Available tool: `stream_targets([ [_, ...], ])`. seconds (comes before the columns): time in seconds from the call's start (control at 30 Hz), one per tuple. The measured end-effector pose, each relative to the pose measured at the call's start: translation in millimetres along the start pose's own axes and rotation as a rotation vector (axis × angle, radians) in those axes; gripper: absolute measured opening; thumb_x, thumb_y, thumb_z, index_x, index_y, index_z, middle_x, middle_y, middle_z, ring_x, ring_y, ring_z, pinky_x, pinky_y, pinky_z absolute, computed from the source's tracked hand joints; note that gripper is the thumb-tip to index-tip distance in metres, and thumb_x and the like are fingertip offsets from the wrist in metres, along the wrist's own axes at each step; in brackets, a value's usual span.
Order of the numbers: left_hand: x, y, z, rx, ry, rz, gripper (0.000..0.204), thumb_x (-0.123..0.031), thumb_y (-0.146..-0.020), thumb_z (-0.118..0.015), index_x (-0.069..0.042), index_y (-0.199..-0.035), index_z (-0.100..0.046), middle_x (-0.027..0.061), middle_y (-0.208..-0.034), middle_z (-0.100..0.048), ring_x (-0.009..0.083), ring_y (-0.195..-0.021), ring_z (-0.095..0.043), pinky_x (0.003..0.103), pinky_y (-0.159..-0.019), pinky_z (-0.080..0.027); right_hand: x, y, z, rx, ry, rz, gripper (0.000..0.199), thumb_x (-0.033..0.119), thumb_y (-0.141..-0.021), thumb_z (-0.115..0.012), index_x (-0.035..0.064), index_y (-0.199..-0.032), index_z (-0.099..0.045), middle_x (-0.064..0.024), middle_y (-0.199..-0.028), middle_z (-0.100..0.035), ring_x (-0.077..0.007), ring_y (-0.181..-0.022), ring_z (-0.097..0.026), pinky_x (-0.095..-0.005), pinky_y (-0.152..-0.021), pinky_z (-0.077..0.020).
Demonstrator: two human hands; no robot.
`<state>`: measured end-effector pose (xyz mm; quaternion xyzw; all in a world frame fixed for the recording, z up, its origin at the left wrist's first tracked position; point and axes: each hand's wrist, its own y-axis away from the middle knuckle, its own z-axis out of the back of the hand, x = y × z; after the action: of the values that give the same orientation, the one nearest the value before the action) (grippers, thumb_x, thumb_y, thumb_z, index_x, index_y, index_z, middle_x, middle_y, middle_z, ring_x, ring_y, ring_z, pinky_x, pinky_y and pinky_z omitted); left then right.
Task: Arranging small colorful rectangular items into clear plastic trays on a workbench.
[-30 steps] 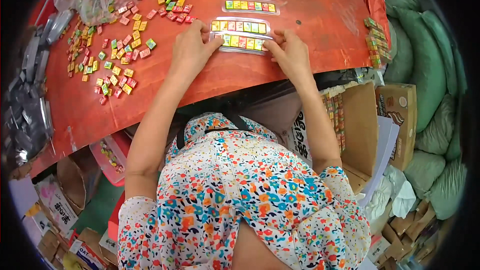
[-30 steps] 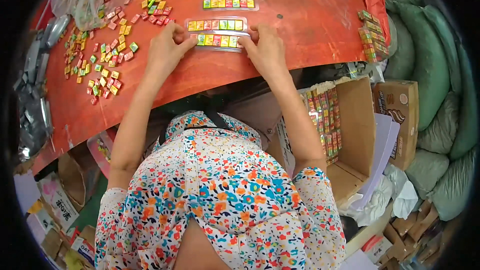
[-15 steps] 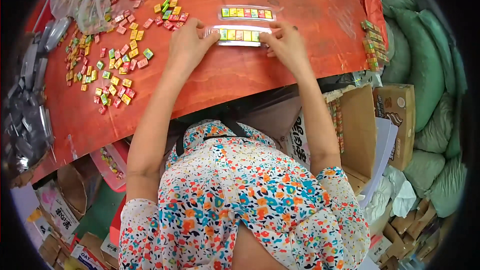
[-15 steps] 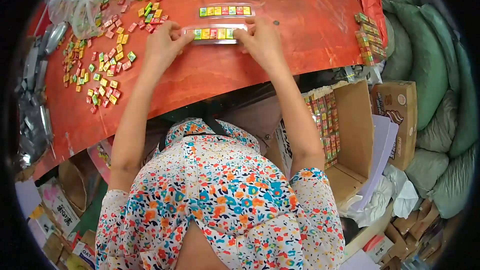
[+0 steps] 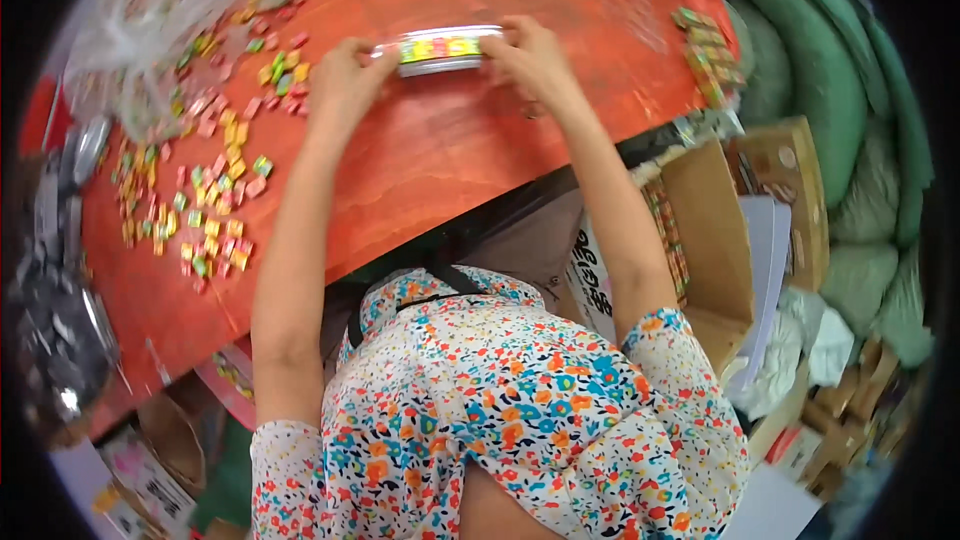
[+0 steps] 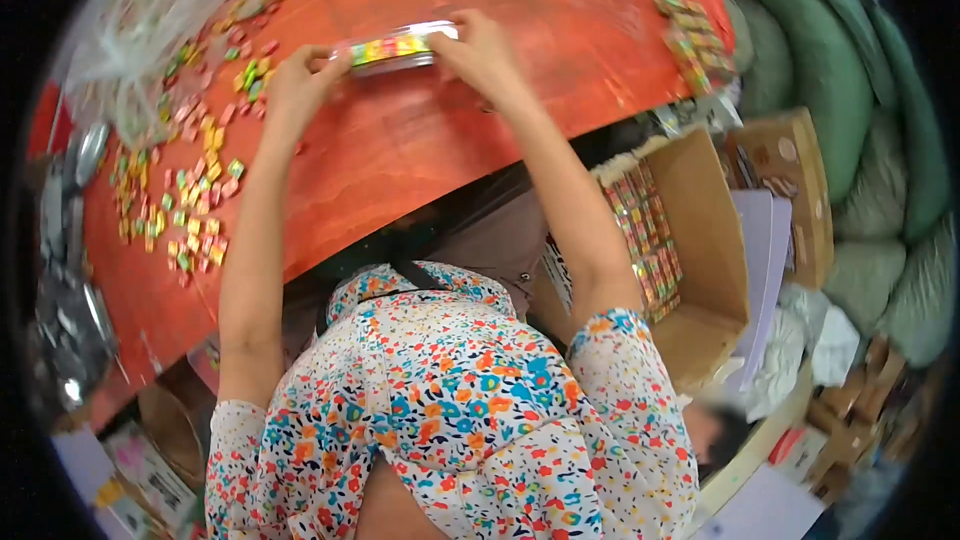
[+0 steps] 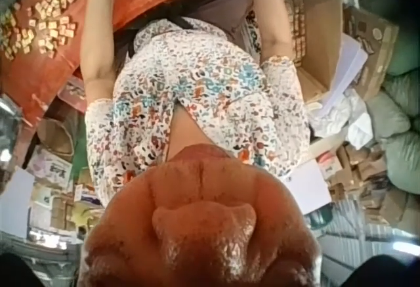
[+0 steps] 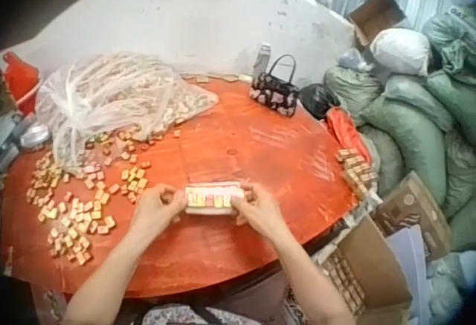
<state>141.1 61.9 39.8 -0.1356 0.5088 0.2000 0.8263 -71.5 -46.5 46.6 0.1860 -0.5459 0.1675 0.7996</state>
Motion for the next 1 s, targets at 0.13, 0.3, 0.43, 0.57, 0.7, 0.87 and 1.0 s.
stream_targets([
  [0.13,36.7,-56.7,-9.0,0.121,-0.353,-0.045,0.053,-0.041,-0.085,-0.068,0.006,-0.108,-0.065,0.0127,-0.080,-0.072,0.0193,-0.067,-0.070,0.032,-0.064,-0.055,11.8,-23.7,-3.1,-0.064,0.464,-0.068,0.054,0.037,-0.088,-0.060,-0.0020,-0.126,-0.055,-0.0139,-0.091,-0.070,-0.0248,-0.066,-0.068,-0.0381,-0.056,-0.0574],
  [0.3,54.7,-64.0,-8.8,0.204,0.118,0.160,0.048,-0.034,-0.088,-0.069,0.005,-0.115,-0.062,0.0081,-0.091,-0.066,0.0131,-0.075,-0.065,0.026,-0.062,-0.055,-23.2,-42.2,-16.6,-0.074,0.256,-0.015,0.051,0.032,-0.084,-0.057,-0.0016,-0.122,-0.058,-0.0177,-0.082,-0.069,-0.0243,-0.061,-0.069,-0.0397,-0.055,-0.0556],
  [0.43,45.9,-54.6,-18.1,0.304,0.380,0.300,0.041,-0.025,-0.090,-0.070,0.001,-0.120,-0.060,0.0022,-0.094,-0.062,0.0089,-0.078,-0.061,0.021,-0.064,-0.053,-33.9,-26.4,3.0,0.026,0.002,-0.189,0.047,0.031,-0.082,-0.068,-0.0013,-0.115,-0.060,-0.0126,-0.082,-0.067,-0.0189,-0.060,-0.068,-0.0321,-0.052,-0.0546],
  [0.57,-5.7,-29.8,-53.3,0.400,0.438,0.226,0.043,-0.027,-0.090,-0.070,0.001,-0.122,-0.060,0.0039,-0.099,-0.064,0.0087,-0.079,-0.061,0.022,-0.068,-0.053,-42.5,18.3,43.7,-0.072,-0.392,-0.205,0.042,0.025,-0.086,-0.072,-0.0009,-0.115,-0.058,-0.0121,-0.096,-0.065,-0.0198,-0.077,-0.069,-0.0303,-0.057,-0.0571],
  [0.7,-48.4,-24.0,-99.7,0.459,0.514,0.105,0.050,-0.025,-0.090,-0.071,0.003,-0.129,-0.056,0.0077,-0.107,-0.064,0.0106,-0.082,-0.062,0.025,-0.070,-0.054,-45.6,46.1,95.3,-0.205,-0.670,-0.191,0.031,0.017,-0.090,-0.068,-0.0018,-0.113,-0.058,-0.0111,-0.107,-0.064,-0.0211,-0.099,-0.065,-0.0331,-0.075,-0.0583],
  [0.87,-59.4,-1.0,-139.5,0.550,0.366,-0.156,0.052,-0.022,-0.091,-0.070,-0.001,-0.135,-0.053,0.0095,-0.113,-0.064,0.0127,-0.080,-0.063,0.027,-0.070,-0.053,-90.1,72.2,180.9,-0.396,-0.778,-0.024,0.026,0.017,-0.092,-0.066,0.0004,-0.111,-0.061,-0.0133,-0.113,-0.066,-0.0208,-0.097,-0.066,-0.0313,-0.079,-0.0571],
  [1.0,-32.6,16.1,-131.4,0.725,0.186,-0.168,0.046,-0.022,-0.089,-0.071,0.001,-0.127,-0.060,0.0098,-0.106,-0.067,0.0124,-0.079,-0.063,0.026,-0.072,-0.052,-137.7,72.3,240.2,-0.748,-0.853,-0.025,0.023,0.013,-0.090,-0.066,-0.0024,-0.107,-0.063,-0.0105,-0.101,-0.069,-0.0178,-0.089,-0.068,-0.0268,-0.071,-0.0595],
])
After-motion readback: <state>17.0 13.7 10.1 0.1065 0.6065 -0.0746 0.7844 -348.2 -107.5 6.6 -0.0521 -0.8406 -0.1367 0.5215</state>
